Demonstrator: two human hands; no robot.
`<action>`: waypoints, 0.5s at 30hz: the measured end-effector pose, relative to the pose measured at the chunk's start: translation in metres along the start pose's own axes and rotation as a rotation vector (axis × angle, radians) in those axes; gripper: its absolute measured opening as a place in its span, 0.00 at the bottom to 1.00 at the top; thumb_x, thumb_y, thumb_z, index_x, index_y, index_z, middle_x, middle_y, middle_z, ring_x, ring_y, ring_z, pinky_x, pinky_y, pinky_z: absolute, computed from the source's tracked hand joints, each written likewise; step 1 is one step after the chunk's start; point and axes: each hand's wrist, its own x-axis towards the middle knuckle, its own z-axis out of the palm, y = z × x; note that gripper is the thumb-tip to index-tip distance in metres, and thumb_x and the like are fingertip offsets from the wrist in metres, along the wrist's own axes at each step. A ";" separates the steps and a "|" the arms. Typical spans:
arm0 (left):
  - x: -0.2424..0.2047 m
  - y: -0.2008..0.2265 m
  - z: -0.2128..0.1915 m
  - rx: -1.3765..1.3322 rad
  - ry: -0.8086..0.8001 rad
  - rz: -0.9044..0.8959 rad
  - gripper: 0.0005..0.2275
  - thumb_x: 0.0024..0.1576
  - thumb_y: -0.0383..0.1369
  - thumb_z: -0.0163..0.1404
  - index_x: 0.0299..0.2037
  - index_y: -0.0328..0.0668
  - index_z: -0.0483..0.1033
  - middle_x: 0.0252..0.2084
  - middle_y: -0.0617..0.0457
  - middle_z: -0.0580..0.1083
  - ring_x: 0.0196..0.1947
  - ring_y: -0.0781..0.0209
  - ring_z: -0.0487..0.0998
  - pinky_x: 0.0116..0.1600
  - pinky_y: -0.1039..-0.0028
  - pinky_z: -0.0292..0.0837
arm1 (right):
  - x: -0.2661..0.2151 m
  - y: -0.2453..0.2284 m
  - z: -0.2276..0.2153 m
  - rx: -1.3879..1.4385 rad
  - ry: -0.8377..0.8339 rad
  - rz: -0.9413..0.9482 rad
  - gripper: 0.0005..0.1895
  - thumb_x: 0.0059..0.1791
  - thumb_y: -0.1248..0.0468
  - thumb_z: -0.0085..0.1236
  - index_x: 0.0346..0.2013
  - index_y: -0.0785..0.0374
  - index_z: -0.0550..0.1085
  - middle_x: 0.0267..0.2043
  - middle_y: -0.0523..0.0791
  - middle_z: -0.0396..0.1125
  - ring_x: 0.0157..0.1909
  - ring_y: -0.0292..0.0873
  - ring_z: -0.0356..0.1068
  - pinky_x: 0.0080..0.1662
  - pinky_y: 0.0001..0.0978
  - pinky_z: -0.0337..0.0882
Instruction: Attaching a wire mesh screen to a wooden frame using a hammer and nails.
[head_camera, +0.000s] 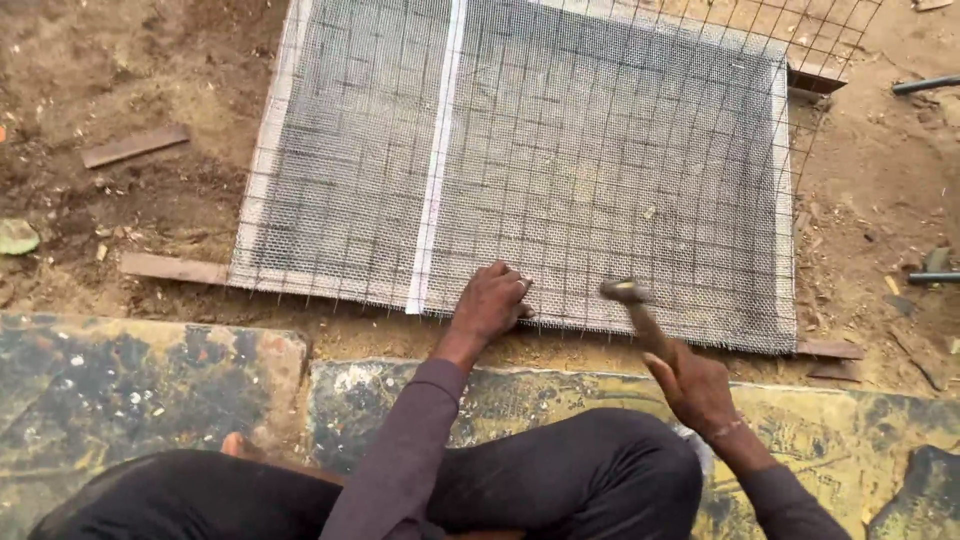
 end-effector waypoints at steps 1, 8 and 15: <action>-0.003 -0.003 0.010 -0.017 0.072 0.028 0.12 0.52 0.42 0.59 0.38 0.44 0.81 0.35 0.57 0.76 0.43 0.59 0.70 0.52 0.66 0.70 | -0.009 0.003 -0.001 -0.021 0.124 0.036 0.19 0.54 0.46 0.50 0.37 0.60 0.68 0.16 0.47 0.62 0.20 0.49 0.66 0.30 0.45 0.68; -0.005 0.016 -0.023 -0.015 0.056 0.000 0.12 0.51 0.40 0.62 0.35 0.40 0.80 0.39 0.54 0.76 0.47 0.55 0.71 0.55 0.61 0.69 | 0.005 0.001 0.025 0.151 0.056 0.130 0.26 0.49 0.46 0.52 0.50 0.65 0.66 0.19 0.51 0.68 0.18 0.53 0.68 0.22 0.47 0.69; -0.010 0.016 -0.010 -0.008 0.020 -0.018 0.12 0.53 0.40 0.61 0.37 0.40 0.81 0.43 0.51 0.76 0.52 0.50 0.72 0.61 0.59 0.68 | -0.086 -0.004 -0.003 0.171 0.121 0.183 0.22 0.53 0.46 0.49 0.46 0.60 0.74 0.22 0.53 0.70 0.25 0.58 0.71 0.30 0.49 0.67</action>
